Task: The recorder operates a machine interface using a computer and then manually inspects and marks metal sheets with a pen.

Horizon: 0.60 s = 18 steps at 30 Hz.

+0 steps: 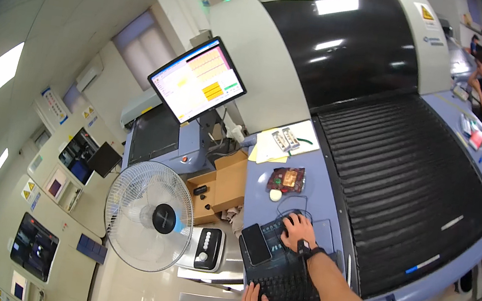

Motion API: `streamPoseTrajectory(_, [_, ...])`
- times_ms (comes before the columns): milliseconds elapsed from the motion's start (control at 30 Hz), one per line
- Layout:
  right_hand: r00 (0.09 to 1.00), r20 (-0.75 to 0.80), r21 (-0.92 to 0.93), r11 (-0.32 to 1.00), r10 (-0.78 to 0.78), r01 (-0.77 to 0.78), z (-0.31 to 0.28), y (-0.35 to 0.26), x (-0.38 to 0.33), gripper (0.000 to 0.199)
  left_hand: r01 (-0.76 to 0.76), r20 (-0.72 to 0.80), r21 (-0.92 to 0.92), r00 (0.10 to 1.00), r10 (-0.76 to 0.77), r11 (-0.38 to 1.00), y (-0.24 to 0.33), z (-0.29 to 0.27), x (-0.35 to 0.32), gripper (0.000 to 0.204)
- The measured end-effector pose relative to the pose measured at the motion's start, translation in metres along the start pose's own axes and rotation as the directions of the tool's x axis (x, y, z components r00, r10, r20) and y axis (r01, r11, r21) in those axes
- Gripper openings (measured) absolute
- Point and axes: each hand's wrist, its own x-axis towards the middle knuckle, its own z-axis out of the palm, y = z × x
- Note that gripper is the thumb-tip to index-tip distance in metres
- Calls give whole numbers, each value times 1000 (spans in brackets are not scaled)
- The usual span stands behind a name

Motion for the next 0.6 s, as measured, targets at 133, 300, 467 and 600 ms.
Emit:
streamPoseTrajectory(133, [986, -161, 106, 994, 35, -18, -28, -26, 7, 46, -32, 5, -55, 999, 32, 998, -13, 4, -6, 40])
streamPoseTrajectory(300, [897, -205, 730, 672, 391, -126, -127, -89, -7, 32, -44, 61, -133, 997, 52, 990, -17, 4, -1, 42])
streamPoseTrajectory(467, [865, 95, 723, 563, 493, -400, -278, -121, -131, 31, 55, 68, -185, 997, -43, 981, -13, -3, 7, 43])
streamPoseTrajectory(600, [455, 261, 326, 365, 851, -872, -371, -91, -258, 33, 0, 51, -120, 999, 6, 993, -31, 10, 4, 45])
